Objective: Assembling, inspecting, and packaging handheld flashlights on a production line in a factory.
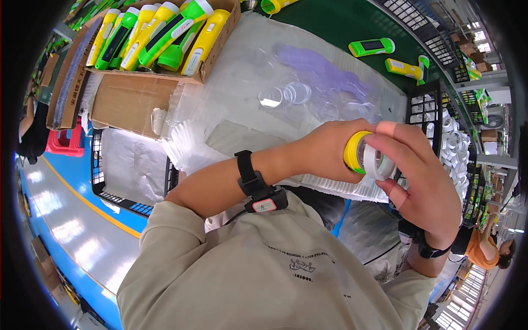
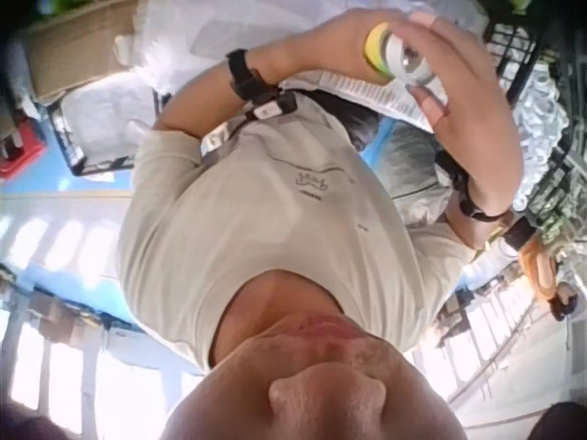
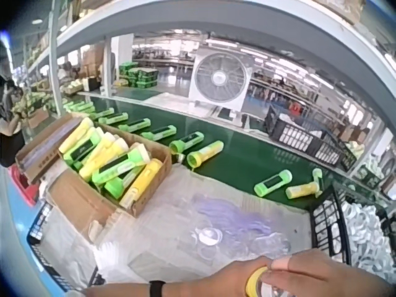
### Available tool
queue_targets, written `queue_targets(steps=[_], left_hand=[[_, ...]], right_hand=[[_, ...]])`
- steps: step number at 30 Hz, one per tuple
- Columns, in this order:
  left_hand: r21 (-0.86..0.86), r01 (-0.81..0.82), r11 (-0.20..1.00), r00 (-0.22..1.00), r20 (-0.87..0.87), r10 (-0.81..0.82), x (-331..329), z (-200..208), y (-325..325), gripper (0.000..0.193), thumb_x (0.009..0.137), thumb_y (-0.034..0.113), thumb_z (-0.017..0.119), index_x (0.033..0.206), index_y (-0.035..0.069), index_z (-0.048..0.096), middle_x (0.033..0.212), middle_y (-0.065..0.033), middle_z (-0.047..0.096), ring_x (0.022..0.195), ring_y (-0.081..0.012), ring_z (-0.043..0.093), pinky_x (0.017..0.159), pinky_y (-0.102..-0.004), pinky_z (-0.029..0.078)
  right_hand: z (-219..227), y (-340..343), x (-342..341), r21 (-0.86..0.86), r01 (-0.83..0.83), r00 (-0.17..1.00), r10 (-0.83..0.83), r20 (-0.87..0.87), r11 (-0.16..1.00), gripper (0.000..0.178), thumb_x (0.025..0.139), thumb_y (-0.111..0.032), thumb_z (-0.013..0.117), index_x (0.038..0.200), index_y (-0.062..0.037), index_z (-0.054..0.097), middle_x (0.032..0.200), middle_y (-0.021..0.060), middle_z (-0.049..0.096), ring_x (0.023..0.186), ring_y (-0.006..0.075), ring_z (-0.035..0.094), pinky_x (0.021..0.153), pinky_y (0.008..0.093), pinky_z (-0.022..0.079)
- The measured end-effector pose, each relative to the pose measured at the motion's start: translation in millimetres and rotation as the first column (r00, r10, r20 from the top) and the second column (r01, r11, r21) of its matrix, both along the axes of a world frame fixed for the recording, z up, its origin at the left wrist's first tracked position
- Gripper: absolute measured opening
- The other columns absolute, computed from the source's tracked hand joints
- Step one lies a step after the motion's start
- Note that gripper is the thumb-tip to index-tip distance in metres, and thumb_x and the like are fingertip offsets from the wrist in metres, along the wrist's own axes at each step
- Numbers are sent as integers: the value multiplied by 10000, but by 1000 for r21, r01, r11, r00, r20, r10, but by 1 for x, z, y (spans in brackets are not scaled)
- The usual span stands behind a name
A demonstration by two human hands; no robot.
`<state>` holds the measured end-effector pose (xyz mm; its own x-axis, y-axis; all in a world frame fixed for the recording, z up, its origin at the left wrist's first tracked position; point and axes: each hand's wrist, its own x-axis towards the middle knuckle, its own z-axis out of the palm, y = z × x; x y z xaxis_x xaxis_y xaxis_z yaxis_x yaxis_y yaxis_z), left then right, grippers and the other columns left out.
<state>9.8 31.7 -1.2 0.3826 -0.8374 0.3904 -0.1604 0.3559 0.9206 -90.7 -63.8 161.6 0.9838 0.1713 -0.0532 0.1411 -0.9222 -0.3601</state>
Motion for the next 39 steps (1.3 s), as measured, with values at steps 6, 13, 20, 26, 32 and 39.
queue_targets(steps=[6,13,20,26,32,39], left_hand=[[-42,-46,998,994,100,50,-5,-1,-5,579,555,205,778,1058,95,515,907,-119,630,846,-333,610,720,-401,490],[99,-30,995,993,121,18,5,2,-1,582,574,275,783,1066,90,535,909,-100,635,846,-326,613,734,-397,493],[17,-34,999,992,125,32,0,4,-3,615,540,199,809,1078,98,526,927,-111,633,843,-318,616,721,-366,498],[130,145,981,981,110,-160,6,3,-1,550,624,190,744,1103,49,512,936,-134,627,855,-311,618,757,-376,485],[156,696,701,676,-470,-568,6,56,3,476,766,122,665,1178,4,457,820,-75,586,573,-125,571,520,-267,464],[408,-98,908,955,294,-29,-4,72,-16,508,733,129,659,1171,-30,455,791,-177,626,645,-314,628,564,-392,476]], right_hand=[[-8,-2,12,-62,-127,991,125,-35,990,587,592,48,708,1141,-63,534,1146,122,518,1023,318,523,833,367,455],[-4,27,25,-426,399,760,-553,-341,812,554,637,-108,735,1142,-54,511,1134,150,521,968,345,562,758,379,480],[3,14,10,-294,88,981,-134,-143,952,599,640,-80,722,1181,-73,466,1078,125,536,911,327,574,741,381,486],[0,-35,14,14,42,990,-40,-135,999,529,659,-262,739,1094,-25,555,1080,150,560,968,329,565,835,361,455],[-23,-48,10,502,-130,984,49,172,855,694,823,-568,473,1182,23,529,1126,187,573,1206,352,443,1014,450,301],[-43,-49,10,810,270,909,-416,-36,520,466,946,-277,400,1334,-20,397,1013,136,602,878,177,572,779,295,456]])
